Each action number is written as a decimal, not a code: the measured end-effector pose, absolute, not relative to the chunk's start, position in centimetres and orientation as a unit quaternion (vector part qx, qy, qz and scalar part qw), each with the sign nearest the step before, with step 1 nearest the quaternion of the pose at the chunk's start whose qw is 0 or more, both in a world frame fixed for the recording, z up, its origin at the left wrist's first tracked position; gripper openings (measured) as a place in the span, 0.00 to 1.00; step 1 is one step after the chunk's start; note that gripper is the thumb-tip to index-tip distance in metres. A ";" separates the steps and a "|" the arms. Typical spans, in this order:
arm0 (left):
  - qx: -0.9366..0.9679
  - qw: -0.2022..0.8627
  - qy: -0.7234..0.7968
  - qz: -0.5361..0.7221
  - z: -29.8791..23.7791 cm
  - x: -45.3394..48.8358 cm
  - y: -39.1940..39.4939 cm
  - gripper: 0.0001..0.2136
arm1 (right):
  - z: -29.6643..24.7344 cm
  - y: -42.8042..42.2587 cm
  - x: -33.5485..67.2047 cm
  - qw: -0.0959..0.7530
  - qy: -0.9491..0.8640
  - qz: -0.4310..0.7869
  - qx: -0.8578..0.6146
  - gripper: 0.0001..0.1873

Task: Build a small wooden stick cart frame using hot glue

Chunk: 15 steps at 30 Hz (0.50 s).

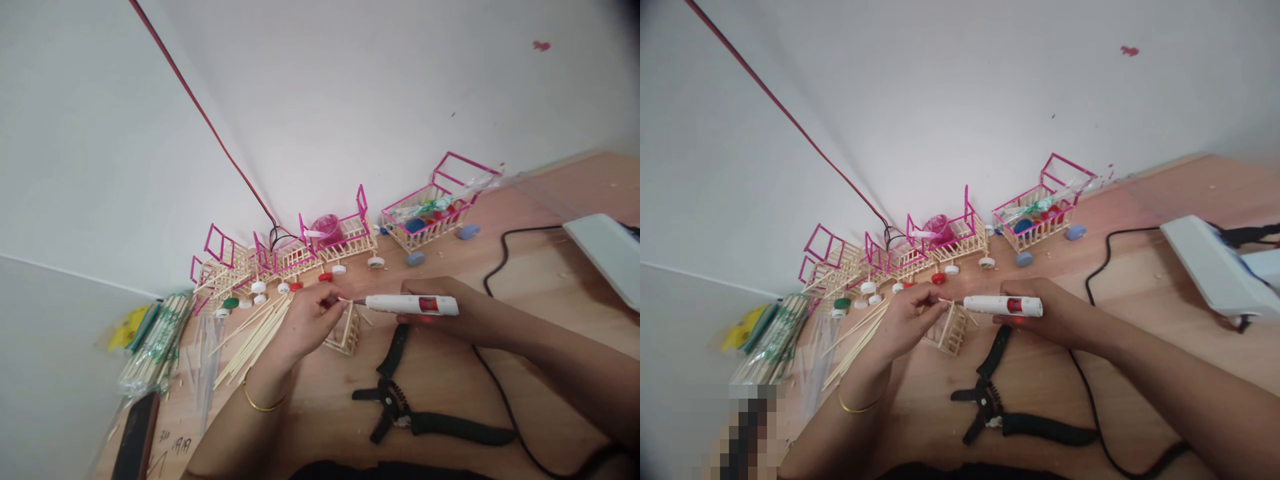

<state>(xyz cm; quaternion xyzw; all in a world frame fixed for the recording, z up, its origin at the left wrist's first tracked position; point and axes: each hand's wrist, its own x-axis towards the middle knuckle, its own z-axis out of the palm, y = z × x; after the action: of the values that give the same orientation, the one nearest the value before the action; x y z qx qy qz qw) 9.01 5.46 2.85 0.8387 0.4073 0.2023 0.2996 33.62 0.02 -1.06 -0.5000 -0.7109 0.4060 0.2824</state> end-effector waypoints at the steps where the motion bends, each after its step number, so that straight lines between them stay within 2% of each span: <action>1: 0.838 0.300 0.407 0.204 2.9 9.0 5.4 0.04 | -1.1 0.0 33.6 0.282 -0.711 0.407 -0.499 0.16; 6: 0.844 0.292 0.403 0.200 3.2 9.1 5.4 0.04 | -1.1 0.1 33.7 0.262 -0.742 0.359 -0.503 0.16; 12: 0.842 0.284 0.410 0.205 3.5 9.2 5.3 0.04 | -1.5 0.4 34.4 0.182 -0.783 0.149 -0.576 0.03; 15: 0.840 0.289 0.410 0.208 3.4 9.2 5.3 0.03 | -2.2 0.5 35.4 0.175 -0.791 0.105 -0.577 0.09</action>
<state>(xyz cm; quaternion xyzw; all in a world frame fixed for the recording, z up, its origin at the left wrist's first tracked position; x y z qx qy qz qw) 9.24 5.33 3.41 0.8396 0.4102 0.2085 0.2886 35.39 0.52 -2.16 -0.5769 -0.7908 0.1050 0.1754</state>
